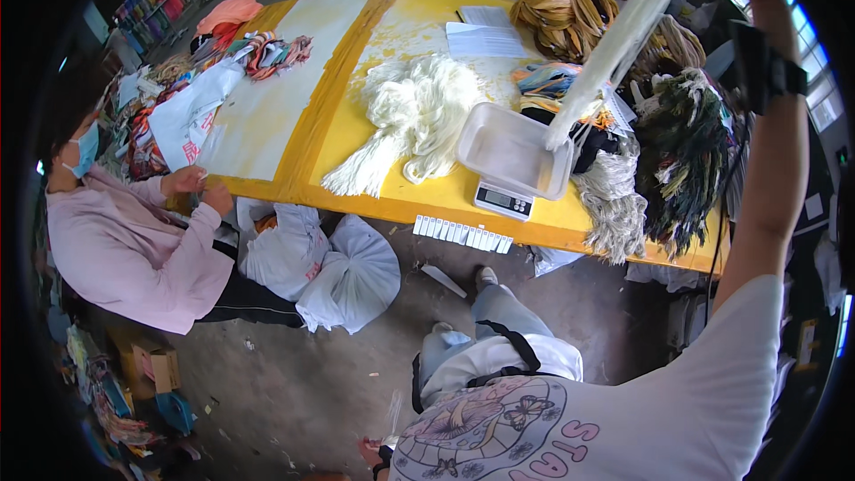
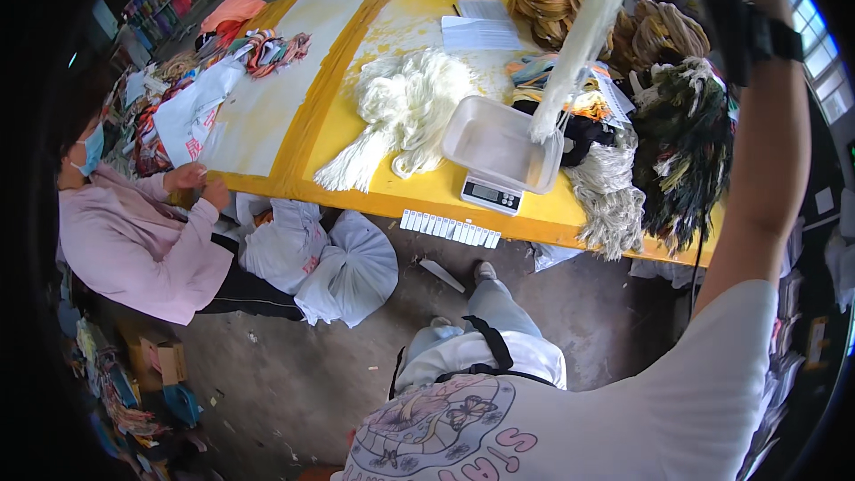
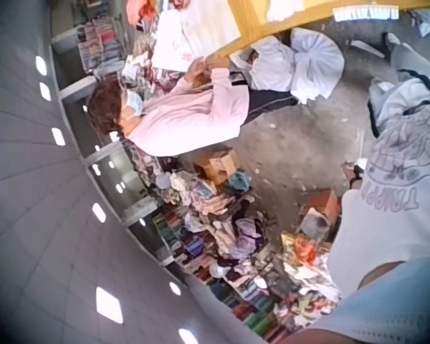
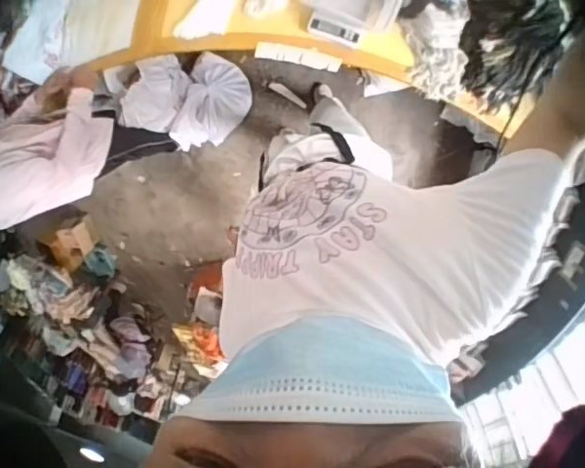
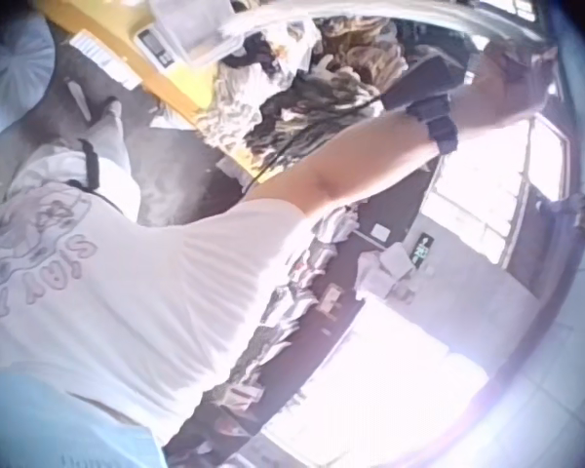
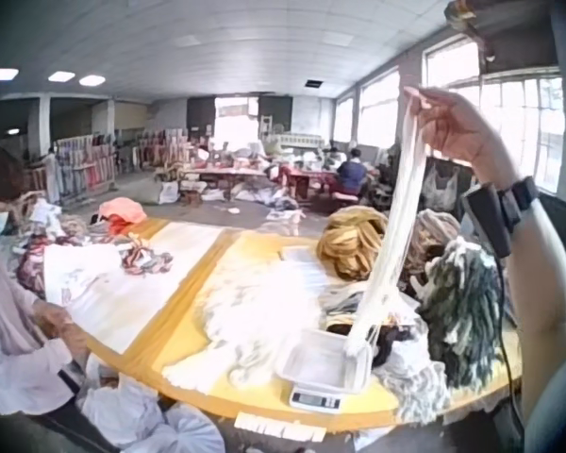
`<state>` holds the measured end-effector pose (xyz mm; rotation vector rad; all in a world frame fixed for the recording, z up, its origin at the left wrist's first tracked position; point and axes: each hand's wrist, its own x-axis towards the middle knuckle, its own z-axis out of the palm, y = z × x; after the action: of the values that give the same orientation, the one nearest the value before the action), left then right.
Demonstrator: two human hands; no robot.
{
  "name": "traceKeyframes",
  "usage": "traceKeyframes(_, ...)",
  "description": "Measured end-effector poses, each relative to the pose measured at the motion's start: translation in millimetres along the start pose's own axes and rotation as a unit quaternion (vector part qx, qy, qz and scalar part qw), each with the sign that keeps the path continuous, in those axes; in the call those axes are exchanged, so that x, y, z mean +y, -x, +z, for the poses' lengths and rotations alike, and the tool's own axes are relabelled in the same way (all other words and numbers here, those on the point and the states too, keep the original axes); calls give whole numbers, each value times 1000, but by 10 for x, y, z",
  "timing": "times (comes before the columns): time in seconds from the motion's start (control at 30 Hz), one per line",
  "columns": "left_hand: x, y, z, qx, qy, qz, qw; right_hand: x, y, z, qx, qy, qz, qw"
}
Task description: The person weighs bundles of white yarn on a digital scale, removes them, and ties a small paper tag from a row on the table onto each bundle. This process is repeated for several bundles of yarn.
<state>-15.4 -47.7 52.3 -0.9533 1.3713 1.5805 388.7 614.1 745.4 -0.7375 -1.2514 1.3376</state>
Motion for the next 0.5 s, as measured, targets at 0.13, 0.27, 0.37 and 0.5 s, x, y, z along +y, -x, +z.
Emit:
traceKeyframes(0.13, 21, 23, 222, -31, -5, -14, 999, 710, -52, -424, -120, -78, 9, 990)
traceKeyframes(0.27, -37, 33, 474, -79, -16, -36, 996, 1688, -223, -1021, -116, 51, 22, 992)
traceKeyframes(0.37, -96, 33, 755, -132, -21, -55, 990, 2926, 75, -998, 22, 103, 83, 991)
traceKeyframes(0.5, 1, 56, 1296, -225, -58, -38, 972, 4171, 728, -1421, 168, -113, 173, 964)
